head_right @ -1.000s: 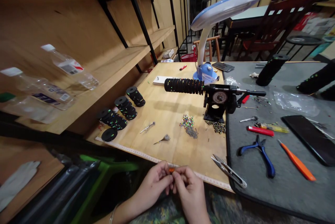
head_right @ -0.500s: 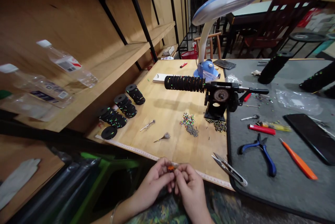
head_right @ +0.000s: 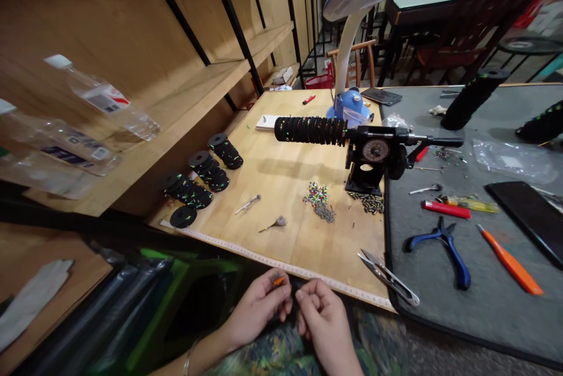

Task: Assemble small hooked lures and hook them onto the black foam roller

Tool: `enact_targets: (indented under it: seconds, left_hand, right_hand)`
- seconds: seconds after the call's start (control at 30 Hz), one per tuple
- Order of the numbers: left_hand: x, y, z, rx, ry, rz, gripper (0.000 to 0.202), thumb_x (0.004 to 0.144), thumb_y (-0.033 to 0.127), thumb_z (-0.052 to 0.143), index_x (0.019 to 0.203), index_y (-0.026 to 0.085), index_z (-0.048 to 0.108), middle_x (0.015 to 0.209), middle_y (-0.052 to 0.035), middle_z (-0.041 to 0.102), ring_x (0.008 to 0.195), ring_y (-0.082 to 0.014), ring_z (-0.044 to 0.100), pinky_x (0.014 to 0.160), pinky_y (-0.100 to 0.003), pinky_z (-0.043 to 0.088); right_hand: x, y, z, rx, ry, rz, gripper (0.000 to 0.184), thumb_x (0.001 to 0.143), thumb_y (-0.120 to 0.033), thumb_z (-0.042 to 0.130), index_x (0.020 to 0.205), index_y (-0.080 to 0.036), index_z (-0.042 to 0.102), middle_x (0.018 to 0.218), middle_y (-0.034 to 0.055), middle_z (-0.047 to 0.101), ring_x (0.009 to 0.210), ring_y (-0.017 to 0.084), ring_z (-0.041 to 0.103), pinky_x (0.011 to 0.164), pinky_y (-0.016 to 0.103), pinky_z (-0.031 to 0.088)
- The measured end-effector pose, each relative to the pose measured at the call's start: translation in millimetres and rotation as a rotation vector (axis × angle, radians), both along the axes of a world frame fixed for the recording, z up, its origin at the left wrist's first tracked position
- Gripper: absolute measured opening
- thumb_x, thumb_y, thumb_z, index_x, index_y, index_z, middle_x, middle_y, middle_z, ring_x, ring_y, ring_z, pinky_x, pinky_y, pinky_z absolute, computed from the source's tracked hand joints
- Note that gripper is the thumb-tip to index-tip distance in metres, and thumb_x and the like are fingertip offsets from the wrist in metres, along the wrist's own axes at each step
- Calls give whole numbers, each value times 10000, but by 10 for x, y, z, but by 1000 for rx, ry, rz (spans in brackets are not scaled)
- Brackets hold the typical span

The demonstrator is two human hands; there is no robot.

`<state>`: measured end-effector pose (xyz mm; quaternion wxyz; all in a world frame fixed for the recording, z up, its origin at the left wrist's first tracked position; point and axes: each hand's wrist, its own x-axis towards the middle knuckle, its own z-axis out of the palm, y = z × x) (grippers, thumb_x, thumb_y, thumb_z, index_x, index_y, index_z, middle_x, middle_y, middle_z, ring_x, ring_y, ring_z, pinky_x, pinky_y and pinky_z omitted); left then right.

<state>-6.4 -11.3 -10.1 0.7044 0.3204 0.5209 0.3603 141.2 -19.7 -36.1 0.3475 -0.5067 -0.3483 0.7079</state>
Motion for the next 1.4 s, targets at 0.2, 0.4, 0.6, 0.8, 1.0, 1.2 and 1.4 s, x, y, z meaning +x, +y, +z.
enact_targets:
  seconds: [0.2,0.4,0.6,0.8,1.0,1.2,1.4]
  left_hand:
    - [-13,-15,-50,-27,3,20,422,699,525,714,724,161,503,524,39,553,452,-70,469,473,-195,361]
    - [-12,-37,-107,-52,-47,35,416,682,510,732,713,161,508,530,39,549,454,-71,467,460,-194,357]
    - [-11,-30,-42,-28,15,-4,431,700,545,705,722,165,502,530,44,542,442,-67,456,464,-197,345]
    - [-5,-21,25,-8,70,-47,463,703,590,679,720,171,484,527,44,533,442,-70,451,468,-201,345]
    - [0,-50,36,49,164,-63,436,748,578,646,750,174,481,548,44,519,462,-78,456,470,-205,361]
    - [9,-77,44,54,200,-91,412,759,552,641,761,174,476,549,45,515,456,-78,449,458,-200,360]
    - [16,-74,56,43,205,-104,387,751,519,661,761,179,476,543,48,517,440,-77,447,452,-198,361]
  right_hand:
    - [-18,-17,-1,-47,4,94,575,656,-768,606,665,-209,473,342,-86,460,300,46,288,353,178,204]
    - [-44,-5,-9,-51,29,153,576,667,-764,596,668,-197,492,346,-91,453,290,38,270,346,173,193]
    - [-52,-1,-18,-37,35,167,525,713,-711,595,660,-200,486,347,-94,444,288,38,253,346,180,175]
    - [-46,20,2,-50,62,124,510,709,-688,619,647,-197,495,345,-91,443,293,39,249,352,189,167]
    - [-59,34,9,-56,61,83,527,680,-702,636,689,-195,494,372,-80,488,309,41,289,363,177,186]
    - [-53,23,38,-37,49,35,532,685,-697,636,804,-196,505,373,-87,503,311,53,307,366,173,195]
    - [-60,38,38,-47,47,37,531,665,-701,648,759,-205,484,351,-95,478,301,51,286,358,170,202]
